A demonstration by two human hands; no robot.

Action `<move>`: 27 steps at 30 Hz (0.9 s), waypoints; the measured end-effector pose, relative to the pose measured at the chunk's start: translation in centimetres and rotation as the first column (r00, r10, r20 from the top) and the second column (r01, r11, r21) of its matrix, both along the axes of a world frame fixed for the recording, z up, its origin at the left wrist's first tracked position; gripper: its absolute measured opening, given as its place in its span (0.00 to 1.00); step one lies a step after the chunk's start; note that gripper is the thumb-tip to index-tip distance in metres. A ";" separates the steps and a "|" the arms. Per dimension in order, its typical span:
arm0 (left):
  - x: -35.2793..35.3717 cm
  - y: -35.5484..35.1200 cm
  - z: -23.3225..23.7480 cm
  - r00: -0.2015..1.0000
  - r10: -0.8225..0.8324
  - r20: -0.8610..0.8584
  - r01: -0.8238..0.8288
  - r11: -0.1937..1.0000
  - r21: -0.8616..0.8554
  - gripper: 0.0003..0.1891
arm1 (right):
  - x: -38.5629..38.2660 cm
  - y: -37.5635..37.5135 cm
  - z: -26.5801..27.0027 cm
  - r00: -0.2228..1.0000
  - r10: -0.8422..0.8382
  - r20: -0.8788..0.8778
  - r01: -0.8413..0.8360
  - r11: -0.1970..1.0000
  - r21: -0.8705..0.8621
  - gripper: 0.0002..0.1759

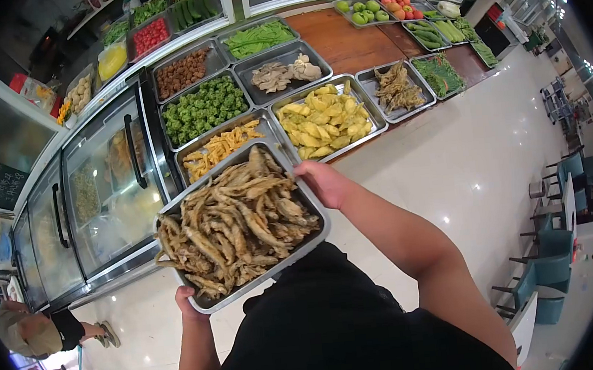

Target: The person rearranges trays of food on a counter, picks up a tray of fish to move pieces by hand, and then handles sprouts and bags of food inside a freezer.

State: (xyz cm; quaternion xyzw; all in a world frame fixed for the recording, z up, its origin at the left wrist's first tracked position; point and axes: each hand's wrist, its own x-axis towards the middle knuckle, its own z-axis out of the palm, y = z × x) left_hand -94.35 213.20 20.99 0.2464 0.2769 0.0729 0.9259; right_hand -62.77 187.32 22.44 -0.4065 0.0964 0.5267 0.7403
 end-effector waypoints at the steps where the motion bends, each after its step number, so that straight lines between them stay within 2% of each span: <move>1: 0.0 -0.5 -0.1 1.000 0.009 -0.015 -0.009 1.000 -0.005 0.44 | 0.2 -0.2 1.1 0.999 0.028 -0.032 -0.029 0.999 -0.015 0.21; 2: 0.4 -1.2 0.3 0.999 0.048 -0.016 -0.048 0.999 -0.001 0.44 | 1.2 -0.9 -0.8 0.996 0.064 -0.065 -0.063 0.998 0.015 0.23; 5: 2.6 -3.4 0.0 0.992 0.128 -0.013 -0.127 0.991 0.036 0.44 | 3.2 -2.5 -1.9 0.975 0.216 -0.060 -0.213 0.976 0.050 0.26; 7: 5.4 -5.4 -0.4 0.987 0.160 -0.002 -0.159 0.982 0.103 0.44 | 5.7 -5.8 -3.1 0.966 0.257 -0.041 -0.253 0.965 0.069 0.26; 10: 11.4 -9.2 -0.9 0.983 0.181 0.006 -0.181 0.978 0.101 0.46 | 11.0 -10.4 -3.6 0.952 0.304 -0.019 -0.301 0.948 0.100 0.28; 12: 15.5 -12.3 -1.2 0.974 0.226 0.005 -0.225 0.968 0.114 0.45 | 15.2 -12.9 -3.5 0.952 0.299 -0.069 -0.291 0.950 0.109 0.28; 13: 17.1 -13.9 -2.0 0.971 0.240 0.008 -0.240 0.967 0.080 0.45 | 17.5 -14.0 -3.4 0.947 0.307 -0.091 -0.309 0.951 -0.012 0.28; 14: 18.6 -15.4 -2.8 0.969 0.247 0.008 -0.247 0.968 0.048 0.44 | 20.0 -15.8 -4.2 0.948 0.316 -0.047 -0.314 0.949 0.042 0.29; 16: 20.7 -18.2 -4.1 0.969 0.249 0.003 -0.249 0.969 0.004 0.47 | 24.3 -17.6 -4.0 0.939 0.343 0.020 -0.343 0.939 0.000 0.30; 18: 21.9 -20.0 -7.1 0.970 0.244 0.012 -0.244 0.970 -0.011 0.47 | 27.5 -19.4 -5.9 0.913 0.384 0.139 -0.367 0.921 -0.133 0.29; 20: 23.2 -21.8 -5.9 0.959 0.282 0.011 -0.282 0.959 -0.005 0.47 | 31.2 -19.8 -6.6 0.884 0.408 0.227 -0.353 0.903 -0.245 0.26; 22: 24.1 -22.8 -4.4 0.950 0.311 0.017 -0.311 0.951 -0.002 0.47 | 34.3 -18.6 -7.6 0.767 0.493 0.410 -0.321 0.849 -0.420 0.23; 23: 24.2 -23.0 -3.2 0.942 0.335 0.012 -0.335 0.942 0.008 0.47 | 36.1 -17.5 -8.8 0.628 0.608 0.487 -0.325 0.772 -0.546 0.23; 24: 24.4 -23.1 -1.5 0.932 0.362 0.008 -0.362 0.932 0.019 0.46 | 36.9 -15.8 -7.2 0.459 0.691 0.558 -0.269 0.707 -0.654 0.24; 25: 22.9 -22.8 -6.8 0.919 0.385 0.088 -0.391 0.919 0.060 0.46 | 37.3 -14.2 -11.6 0.318 0.687 0.653 -0.184 0.721 -0.669 0.26; 27: 24.8 -22.4 -3.2 0.895 0.437 0.092 -0.444 0.892 0.081 0.46 | 40.8 -10.2 -14.2 0.072 0.732 0.677 -0.101 0.681 -0.725 0.29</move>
